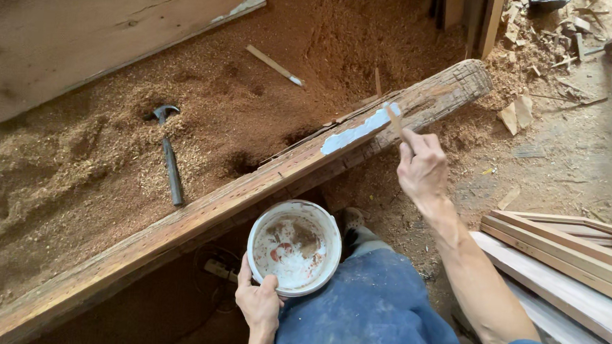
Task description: The person applies a white adhesive from a bucket onto a long wooden beam using a small stick. The person repeatedly dips the stick into the bucket and spreads the adhesive along the beam's length.
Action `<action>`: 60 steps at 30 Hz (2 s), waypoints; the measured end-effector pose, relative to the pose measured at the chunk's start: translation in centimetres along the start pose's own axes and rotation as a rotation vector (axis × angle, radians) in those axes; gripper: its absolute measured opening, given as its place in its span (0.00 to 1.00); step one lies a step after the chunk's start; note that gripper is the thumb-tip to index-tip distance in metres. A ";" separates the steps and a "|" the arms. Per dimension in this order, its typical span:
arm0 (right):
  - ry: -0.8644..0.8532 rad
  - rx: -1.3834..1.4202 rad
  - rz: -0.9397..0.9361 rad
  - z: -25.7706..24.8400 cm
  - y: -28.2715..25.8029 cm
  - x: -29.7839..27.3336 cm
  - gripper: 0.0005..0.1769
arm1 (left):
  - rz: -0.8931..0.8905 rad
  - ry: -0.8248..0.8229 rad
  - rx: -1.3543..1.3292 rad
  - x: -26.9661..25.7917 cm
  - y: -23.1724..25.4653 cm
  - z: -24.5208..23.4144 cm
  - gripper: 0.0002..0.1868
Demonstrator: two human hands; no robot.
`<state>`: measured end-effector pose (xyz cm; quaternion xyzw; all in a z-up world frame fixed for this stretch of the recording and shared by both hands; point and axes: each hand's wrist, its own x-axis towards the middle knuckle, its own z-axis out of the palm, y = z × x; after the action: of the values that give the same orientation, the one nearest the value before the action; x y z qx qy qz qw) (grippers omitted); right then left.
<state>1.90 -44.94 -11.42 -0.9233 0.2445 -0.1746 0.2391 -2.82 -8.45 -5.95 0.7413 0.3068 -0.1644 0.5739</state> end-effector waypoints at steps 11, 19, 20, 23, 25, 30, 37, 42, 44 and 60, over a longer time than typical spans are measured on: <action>-0.116 0.172 -0.152 1.8 -8.9 -4.3 0.14 | -0.058 0.000 -0.001 -0.4 -0.3 -0.5 0.42; 0.038 -0.005 -0.039 -0.7 -2.4 -2.0 0.15 | 0.026 0.012 -0.019 0.1 -1.2 -1.4 0.40; 0.001 0.017 -0.013 -0.4 -2.6 -2.4 0.16 | 0.055 0.017 -0.017 0.2 -1.2 -1.4 0.39; -0.078 0.087 -0.056 1.0 -5.5 -4.2 0.15 | 0.095 0.019 0.040 0.1 -1.2 -1.4 0.37; -0.116 0.130 -0.139 1.7 -8.3 -6.4 0.15 | 0.044 0.011 0.039 -0.3 -1.3 -1.7 0.38; -0.181 0.229 -0.321 0.3 -11.5 -5.3 0.14 | 0.036 0.019 0.046 -0.4 -0.6 -2.0 0.38; -0.878 -0.882 -0.063 -5.7 -9.9 13.2 0.19 | 0.045 0.035 0.016 -1.3 -0.5 -2.4 0.38; -0.964 -0.682 -0.122 -4.1 -13.2 13.5 0.20 | 0.064 0.045 -0.018 -1.5 -0.8 -2.4 0.38; -1.020 -0.599 -0.122 -2.9 -13.6 11.9 0.21 | 0.040 0.040 -0.048 -1.5 -1.1 -2.5 0.39; -0.004 -0.139 -0.191 1.2 -8.5 -5.7 0.18 | -0.004 -0.015 -0.104 -0.6 -1.3 -4.4 0.41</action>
<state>0.93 -34.98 -9.14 -0.9571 0.1667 -0.1775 0.1572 -4.61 -4.22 -5.31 0.7087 0.3121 -0.1549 0.6135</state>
